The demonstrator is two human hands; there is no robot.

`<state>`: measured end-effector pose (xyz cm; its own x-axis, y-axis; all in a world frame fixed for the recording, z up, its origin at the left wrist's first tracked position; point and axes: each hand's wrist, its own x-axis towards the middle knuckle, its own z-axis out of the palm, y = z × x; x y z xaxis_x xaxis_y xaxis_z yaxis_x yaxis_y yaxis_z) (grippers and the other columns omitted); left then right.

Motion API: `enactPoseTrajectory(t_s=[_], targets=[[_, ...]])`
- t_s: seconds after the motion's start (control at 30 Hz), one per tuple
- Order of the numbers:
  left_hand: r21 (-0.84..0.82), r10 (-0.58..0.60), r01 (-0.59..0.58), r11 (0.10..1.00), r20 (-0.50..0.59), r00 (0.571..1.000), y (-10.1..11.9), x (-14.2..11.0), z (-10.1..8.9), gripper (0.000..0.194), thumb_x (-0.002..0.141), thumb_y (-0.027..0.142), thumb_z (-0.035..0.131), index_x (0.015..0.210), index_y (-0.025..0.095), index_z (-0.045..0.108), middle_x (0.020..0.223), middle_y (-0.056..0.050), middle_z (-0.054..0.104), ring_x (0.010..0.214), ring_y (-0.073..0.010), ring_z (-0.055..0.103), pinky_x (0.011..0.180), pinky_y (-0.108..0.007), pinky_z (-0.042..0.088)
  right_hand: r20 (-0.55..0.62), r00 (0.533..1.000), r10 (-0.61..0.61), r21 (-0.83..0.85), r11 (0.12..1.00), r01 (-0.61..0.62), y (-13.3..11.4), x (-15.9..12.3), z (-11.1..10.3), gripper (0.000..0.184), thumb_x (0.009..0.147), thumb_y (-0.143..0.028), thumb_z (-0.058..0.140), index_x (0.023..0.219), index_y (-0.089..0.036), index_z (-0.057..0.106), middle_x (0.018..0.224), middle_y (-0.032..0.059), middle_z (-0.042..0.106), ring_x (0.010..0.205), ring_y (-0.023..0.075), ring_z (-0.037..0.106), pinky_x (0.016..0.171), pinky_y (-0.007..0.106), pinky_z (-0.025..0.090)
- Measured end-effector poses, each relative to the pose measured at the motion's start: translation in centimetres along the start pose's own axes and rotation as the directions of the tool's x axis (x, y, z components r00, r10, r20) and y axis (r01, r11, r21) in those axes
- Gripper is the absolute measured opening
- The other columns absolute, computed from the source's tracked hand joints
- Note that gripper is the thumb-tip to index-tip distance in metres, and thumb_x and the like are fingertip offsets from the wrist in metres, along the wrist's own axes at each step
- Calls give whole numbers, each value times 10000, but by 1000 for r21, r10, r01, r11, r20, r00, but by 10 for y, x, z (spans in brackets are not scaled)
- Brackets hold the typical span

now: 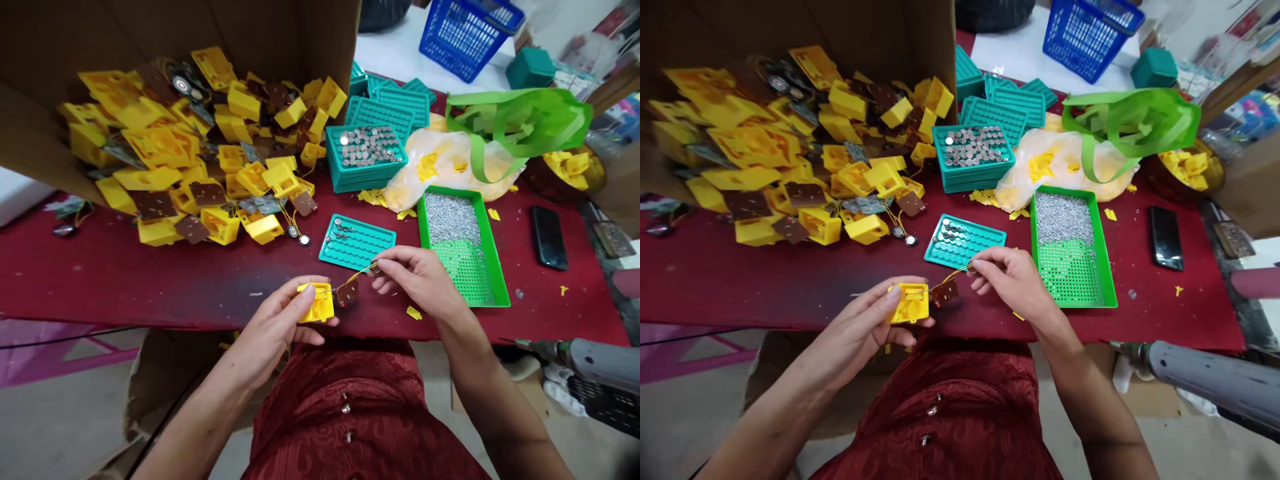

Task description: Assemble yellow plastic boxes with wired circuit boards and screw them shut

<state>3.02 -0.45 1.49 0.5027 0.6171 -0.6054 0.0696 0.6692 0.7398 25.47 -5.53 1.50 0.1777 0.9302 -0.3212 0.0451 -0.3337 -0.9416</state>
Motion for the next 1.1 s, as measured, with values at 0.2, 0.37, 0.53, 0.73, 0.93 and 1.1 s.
enactPoseTrajectory(t_s=[0.2, 0.37, 0.53, 0.73, 0.93, 1.1], targets=[[361, 305, -246, 900, -116, 945, 12, 13, -7, 369, 776, 431, 751, 1071, 212, 714, 789, -40, 680, 704, -187, 640, 499, -219, 486, 119, 990, 70, -267, 963, -36, 12, 11, 14, 215, 901, -343, 550, 830, -159, 636, 653, -4, 642, 494, 81, 582, 476, 222, 474], [310, 241, -204, 929, -86, 967, 16, 18, -12, 386, 773, 491, 736, 1026, 200, 731, 749, -44, 669, 567, -164, 613, 419, -219, 409, 60, 998, -22, -742, 668, 59, 11, 3, 24, 183, 920, -312, 597, 799, -180, 638, 711, 35, 679, 625, 151, 608, 609, 306, 437], [234, 179, -166, 958, -37, 983, 14, 18, -15, 400, 825, 538, 671, 1032, 200, 727, 774, -52, 674, 607, -159, 612, 445, -215, 436, 46, 963, -265, -783, 589, 200, 22, -21, 33, 188, 973, -267, 518, 923, -145, 653, 901, 86, 682, 838, 201, 627, 772, 350, 480], [80, 98, -95, 992, -37, 994, 14, 14, -14, 378, 829, 484, 688, 1043, 173, 713, 830, -53, 688, 641, -169, 645, 451, -222, 478, 45, 939, -340, -793, 560, 240, 47, -26, 47, 225, 982, -238, 487, 1017, -115, 671, 939, 115, 655, 893, 217, 601, 816, 363, 514], [-264, -128, 148, 953, 92, 988, 2, 6, -8, 323, 864, 383, 681, 1065, 130, 677, 875, -84, 732, 717, -220, 751, 537, -227, 588, 32, 859, -510, -885, 385, 262, 6, -1, 28, 187, 956, -209, 521, 926, -136, 690, 904, 124, 666, 857, 234, 608, 787, 383, 519], [-442, -286, 529, 724, 505, 814, -15, 10, -4, 420, 1014, 389, 417, 1029, 60, 677, 871, -132, 749, 716, -220, 766, 541, -224, 607, 182, 828, -531, -907, 234, 350, -35, 12, 23, 171, 940, -180, 528, 901, -153, 693, 940, 119, 686, 879, 237, 636, 751, 363, 513]])
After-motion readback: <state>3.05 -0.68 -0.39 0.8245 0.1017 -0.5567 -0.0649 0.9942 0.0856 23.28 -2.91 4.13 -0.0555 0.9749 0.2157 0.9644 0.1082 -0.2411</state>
